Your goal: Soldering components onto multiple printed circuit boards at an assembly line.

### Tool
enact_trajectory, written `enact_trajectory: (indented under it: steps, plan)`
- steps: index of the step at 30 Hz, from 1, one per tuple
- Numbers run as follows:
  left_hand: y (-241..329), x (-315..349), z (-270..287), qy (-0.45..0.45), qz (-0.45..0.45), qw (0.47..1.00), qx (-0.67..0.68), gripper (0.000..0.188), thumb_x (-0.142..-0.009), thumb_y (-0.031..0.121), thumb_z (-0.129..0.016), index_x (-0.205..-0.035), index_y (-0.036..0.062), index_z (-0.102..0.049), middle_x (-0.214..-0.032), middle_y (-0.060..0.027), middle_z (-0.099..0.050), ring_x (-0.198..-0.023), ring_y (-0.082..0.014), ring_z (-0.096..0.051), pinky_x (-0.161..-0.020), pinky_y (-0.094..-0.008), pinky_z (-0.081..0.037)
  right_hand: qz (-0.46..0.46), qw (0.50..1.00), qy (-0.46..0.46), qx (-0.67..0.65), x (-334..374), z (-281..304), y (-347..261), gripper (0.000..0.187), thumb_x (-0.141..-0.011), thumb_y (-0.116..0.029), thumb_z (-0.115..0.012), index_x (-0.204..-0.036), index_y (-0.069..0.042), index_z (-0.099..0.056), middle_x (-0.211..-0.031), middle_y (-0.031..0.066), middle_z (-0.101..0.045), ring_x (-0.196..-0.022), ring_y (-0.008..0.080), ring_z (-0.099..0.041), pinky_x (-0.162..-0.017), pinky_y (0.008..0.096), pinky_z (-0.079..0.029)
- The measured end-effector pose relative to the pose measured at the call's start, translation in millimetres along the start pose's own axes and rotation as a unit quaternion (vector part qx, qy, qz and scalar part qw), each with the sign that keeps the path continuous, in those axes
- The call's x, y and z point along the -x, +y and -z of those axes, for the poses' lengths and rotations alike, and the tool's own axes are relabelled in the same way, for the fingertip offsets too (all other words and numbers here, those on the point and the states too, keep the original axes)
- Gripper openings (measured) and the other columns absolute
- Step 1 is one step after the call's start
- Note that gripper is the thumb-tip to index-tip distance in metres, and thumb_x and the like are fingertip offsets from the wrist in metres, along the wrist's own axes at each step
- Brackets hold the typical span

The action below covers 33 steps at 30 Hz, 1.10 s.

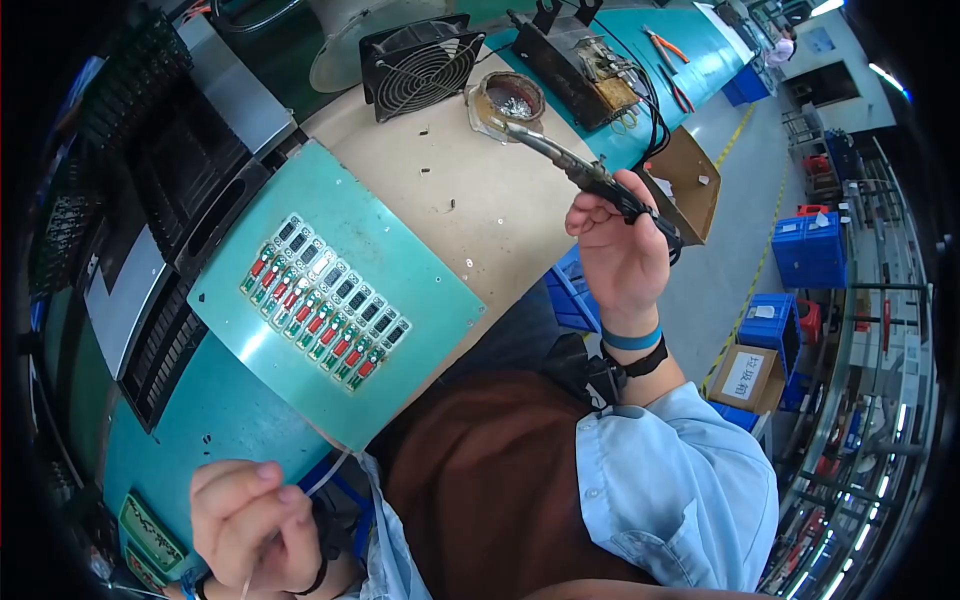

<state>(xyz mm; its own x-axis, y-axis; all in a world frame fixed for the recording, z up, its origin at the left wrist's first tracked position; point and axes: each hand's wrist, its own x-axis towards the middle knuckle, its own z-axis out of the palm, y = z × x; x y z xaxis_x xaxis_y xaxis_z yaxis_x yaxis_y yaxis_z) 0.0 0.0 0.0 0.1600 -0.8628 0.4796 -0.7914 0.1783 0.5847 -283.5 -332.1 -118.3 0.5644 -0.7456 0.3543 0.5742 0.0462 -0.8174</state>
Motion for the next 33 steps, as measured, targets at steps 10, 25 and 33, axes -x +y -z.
enact_trajectory:
  steps: [10,25,33]
  plan:
    - [-22,-15,0,0.198,0.169,0.958,-0.123,0.01,-0.086,-0.008,-0.07,-0.095,-0.0041,-0.07,-0.103,-0.0188,-0.071,-0.09,-0.0252,-0.067,-0.073,-0.0309,-0.053,0.017,0.994,-0.072,0.085,1,-80,0,0.061,-0.101,-0.04,-0.062,-0.145,0.001,-0.049,-0.123,0.0235,-0.067,-0.102,0.033,-0.069,-0.09,0.0452,-0.054]
    - [-90,-52,-14,0.206,0.161,0.961,-0.092,0.01,-0.086,-0.005,-0.078,-0.095,-0.0003,-0.075,-0.103,-0.0123,-0.074,-0.077,-0.0095,-0.063,-0.059,-0.0198,-0.043,0.067,0.873,-0.265,0.403,-27,-149,35,0.041,-0.092,-0.018,-0.076,-0.125,0.005,-0.066,-0.108,0.0232,-0.071,-0.09,0.0326,-0.073,-0.078,0.0363,-0.058]
    - [-106,-56,-26,0.186,0.186,0.96,-0.09,0.01,-0.085,-0.005,-0.079,-0.094,-0.0003,-0.076,-0.103,-0.012,-0.074,-0.078,-0.0095,-0.064,-0.058,-0.0198,-0.044,0.045,0.865,-0.286,0.41,-32,-147,48,0.045,-0.095,-0.025,-0.074,-0.124,0.009,-0.064,-0.108,0.0262,-0.071,-0.092,0.0344,-0.073,-0.08,0.0379,-0.059]
